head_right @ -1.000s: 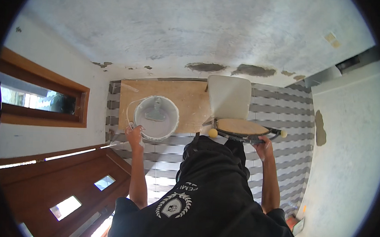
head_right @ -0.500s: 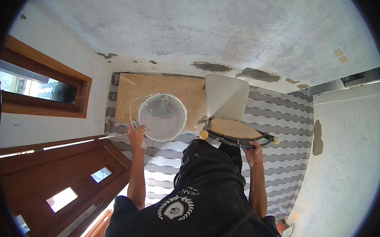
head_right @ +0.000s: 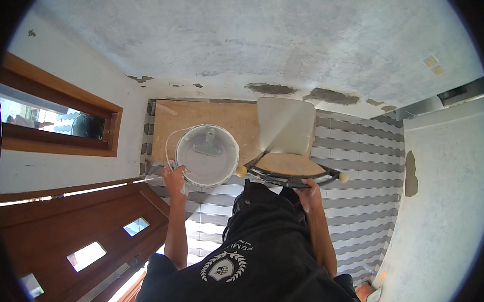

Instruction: Applying putty or plaster to a wall using a putty knife.

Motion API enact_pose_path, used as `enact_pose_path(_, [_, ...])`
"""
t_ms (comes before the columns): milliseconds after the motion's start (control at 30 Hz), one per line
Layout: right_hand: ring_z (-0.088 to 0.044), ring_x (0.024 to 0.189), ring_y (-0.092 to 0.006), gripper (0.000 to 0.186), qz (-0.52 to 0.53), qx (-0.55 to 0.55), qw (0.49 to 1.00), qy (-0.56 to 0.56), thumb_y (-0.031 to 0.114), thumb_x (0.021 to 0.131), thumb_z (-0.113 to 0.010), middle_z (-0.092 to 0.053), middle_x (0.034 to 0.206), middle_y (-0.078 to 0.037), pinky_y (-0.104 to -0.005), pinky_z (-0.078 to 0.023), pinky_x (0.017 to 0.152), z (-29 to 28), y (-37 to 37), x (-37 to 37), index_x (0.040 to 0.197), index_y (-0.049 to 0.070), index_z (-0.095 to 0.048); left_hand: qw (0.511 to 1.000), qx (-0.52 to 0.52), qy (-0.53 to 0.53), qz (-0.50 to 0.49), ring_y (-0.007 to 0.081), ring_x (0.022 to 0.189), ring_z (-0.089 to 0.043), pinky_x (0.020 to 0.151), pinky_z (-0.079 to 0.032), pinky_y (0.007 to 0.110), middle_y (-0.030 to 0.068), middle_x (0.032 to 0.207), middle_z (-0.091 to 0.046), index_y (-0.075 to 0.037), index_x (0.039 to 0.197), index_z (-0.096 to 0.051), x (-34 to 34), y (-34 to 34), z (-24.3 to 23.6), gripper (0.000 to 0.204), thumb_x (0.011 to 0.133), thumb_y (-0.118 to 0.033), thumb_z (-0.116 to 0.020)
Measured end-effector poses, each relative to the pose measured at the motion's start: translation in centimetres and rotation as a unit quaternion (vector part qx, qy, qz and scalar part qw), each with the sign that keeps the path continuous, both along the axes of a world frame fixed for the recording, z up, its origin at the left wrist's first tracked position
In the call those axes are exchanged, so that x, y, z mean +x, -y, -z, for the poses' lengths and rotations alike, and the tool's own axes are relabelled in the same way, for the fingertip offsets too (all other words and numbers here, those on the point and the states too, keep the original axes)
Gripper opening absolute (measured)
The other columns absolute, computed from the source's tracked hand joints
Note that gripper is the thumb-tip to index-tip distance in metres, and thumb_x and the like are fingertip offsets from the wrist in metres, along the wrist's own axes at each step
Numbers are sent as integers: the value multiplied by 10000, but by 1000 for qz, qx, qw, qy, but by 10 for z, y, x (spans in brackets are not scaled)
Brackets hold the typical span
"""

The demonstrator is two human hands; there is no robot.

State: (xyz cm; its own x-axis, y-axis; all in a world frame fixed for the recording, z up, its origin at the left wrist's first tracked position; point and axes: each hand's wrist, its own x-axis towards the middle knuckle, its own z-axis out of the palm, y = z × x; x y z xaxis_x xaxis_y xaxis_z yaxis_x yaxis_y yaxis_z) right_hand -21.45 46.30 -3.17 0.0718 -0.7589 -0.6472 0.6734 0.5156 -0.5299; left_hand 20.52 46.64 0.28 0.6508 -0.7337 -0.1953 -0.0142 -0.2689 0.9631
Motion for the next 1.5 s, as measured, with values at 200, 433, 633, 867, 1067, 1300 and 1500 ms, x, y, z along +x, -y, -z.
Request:
enact_pose_path(200, [-614,932,-268,316,-5,-14,1000,3,70,771,-504,-617,1034,-135,-411,-508,843,1,8,-33,1075,-19,-512,999,-12,-17,-30,144,550,-436,516,-373,288,35,623,-467,-36,654,-476,3,-7,0,100,615,9,-556])
enact_pose_path(433, [-611,954,-266,353,-8,-20,1000,-4,71,753,-512,-622,1045,-132,-384,-495,862,5,11,-42,1093,-24,-521,999,0,13,-51,152,556,-354,504,-321,324,35,611,-387,-18,607,-403,-3,-4,-23,167,584,-3,-568])
enact_pose_path(633, [-609,946,-269,355,2,0,1000,-13,68,741,-514,-622,1040,-118,-389,-496,845,0,8,-38,1088,-10,-528,997,3,2,-74,155,565,-387,511,-335,329,41,594,-409,-16,596,-404,3,-3,-20,177,580,-16,-580])
enact_pose_path(867, [-617,928,-264,334,4,29,999,16,74,741,-526,-631,1015,-115,-385,-499,839,-6,5,-24,1066,-1,-535,998,21,41,-39,122,556,-425,501,-356,292,9,601,-431,-49,634,-445,0,4,-30,151,572,-11,-578])
enact_pose_path(1067, [-634,878,-260,297,-7,36,999,6,71,753,-525,-635,972,-126,-376,-528,798,-5,4,9,1039,-8,-531,993,48,96,-51,187,559,-471,535,-386,329,80,605,-500,7,666,-522,-16,8,-50,143,573,-50,-614])
enact_pose_path(1300, [-646,862,-252,266,-6,61,998,8,68,751,-528,-645,955,-125,-346,-545,747,-3,3,11,1007,1,-544,990,103,89,-30,289,563,-498,565,-413,370,136,588,-533,40,695,-563,-9,1,-42,181,561,-72,-611])
enact_pose_path(1500, [-644,874,-250,294,0,45,999,-21,87,735,-537,-648,962,-117,-348,-528,788,-12,-4,-1,1017,3,-547,995,70,65,-36,220,545,-478,531,-392,346,105,583,-520,26,666,-542,-6,0,-42,142,560,-47,-603])
